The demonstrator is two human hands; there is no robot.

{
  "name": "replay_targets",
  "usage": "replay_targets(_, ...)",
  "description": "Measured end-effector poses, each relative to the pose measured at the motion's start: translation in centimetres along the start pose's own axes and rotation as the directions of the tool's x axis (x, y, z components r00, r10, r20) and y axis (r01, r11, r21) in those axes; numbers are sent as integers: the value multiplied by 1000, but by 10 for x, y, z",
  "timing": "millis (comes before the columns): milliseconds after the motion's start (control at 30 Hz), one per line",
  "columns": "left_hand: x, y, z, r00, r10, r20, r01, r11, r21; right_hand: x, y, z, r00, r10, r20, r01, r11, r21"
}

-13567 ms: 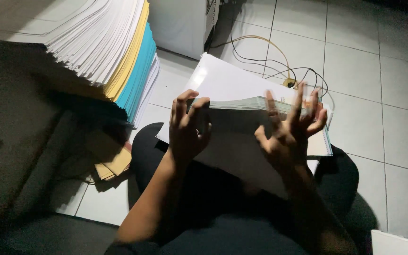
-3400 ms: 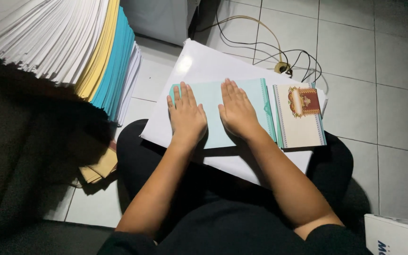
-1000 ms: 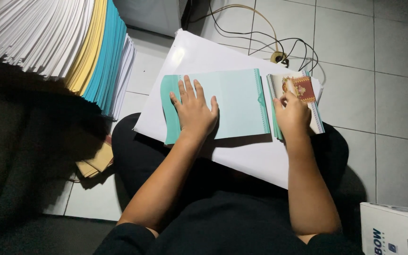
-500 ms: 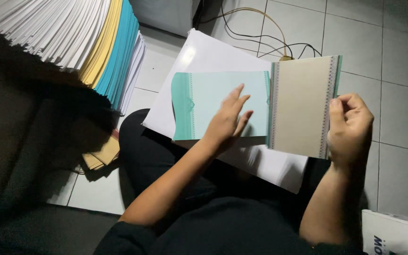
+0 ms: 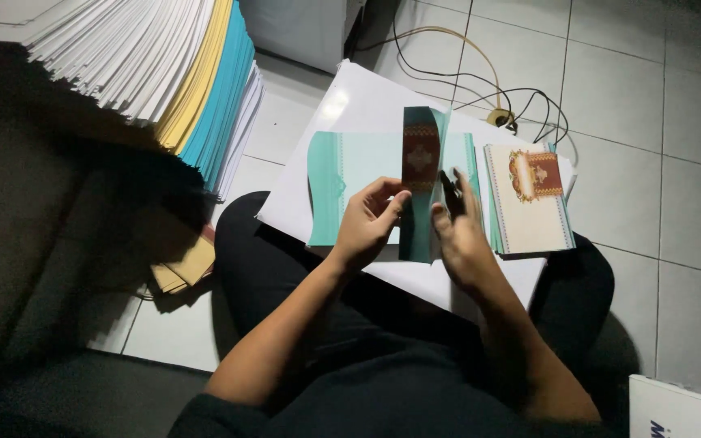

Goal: The person inserts a decorative cover sheet into a light blue notebook cover, smooths it flat, and repeats this process with multiple covers. The person handles several notebook covers and decorative sheets, stacking the completed units on the right.

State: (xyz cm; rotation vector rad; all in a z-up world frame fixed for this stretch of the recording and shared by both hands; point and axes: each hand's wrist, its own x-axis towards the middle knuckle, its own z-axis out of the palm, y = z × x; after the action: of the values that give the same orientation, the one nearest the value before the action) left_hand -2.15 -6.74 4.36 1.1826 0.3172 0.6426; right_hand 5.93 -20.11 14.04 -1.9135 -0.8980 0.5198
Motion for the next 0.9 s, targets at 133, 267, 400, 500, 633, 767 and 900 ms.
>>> replay_targets(133, 8, -5, -14, 999, 46, 0, -46, 998, 38, 7, 16, -4, 938, 222, 267, -250, 965, 75)
replay_targets(267, 17, 9, -41, 982, 94, -166, -51, 967, 248, 25, 74, -32, 982, 165, 90, -162, 986, -39)
replay_targets(400, 17, -4, -73, 918, 88, -386, 193, 753, 629, 30, 92, -48, 970, 229, -84, -243, 924, -295)
replay_targets(500, 7, 2, -63, 920, 31, -391, 300, 585, 753, 32, 100, -33, 948, 287, -137, -317, 891, -324)
replay_targets(633, 6, 10, -58, 928, 21, -372, 306, 526, 794, 31, 98, -23, 950, 267, -160, -308, 878, -367)
replay_targets(767, 13, 6, -64, 938, 1, -346, 304, 474, 826, 29, 82, -26, 953, 273, -131, -303, 875, -379)
replay_targets(900, 15, 4, -64, 938, -22, -347, 323, 423, 846, 28, 87, -25, 955, 261, -139, -295, 874, -385)
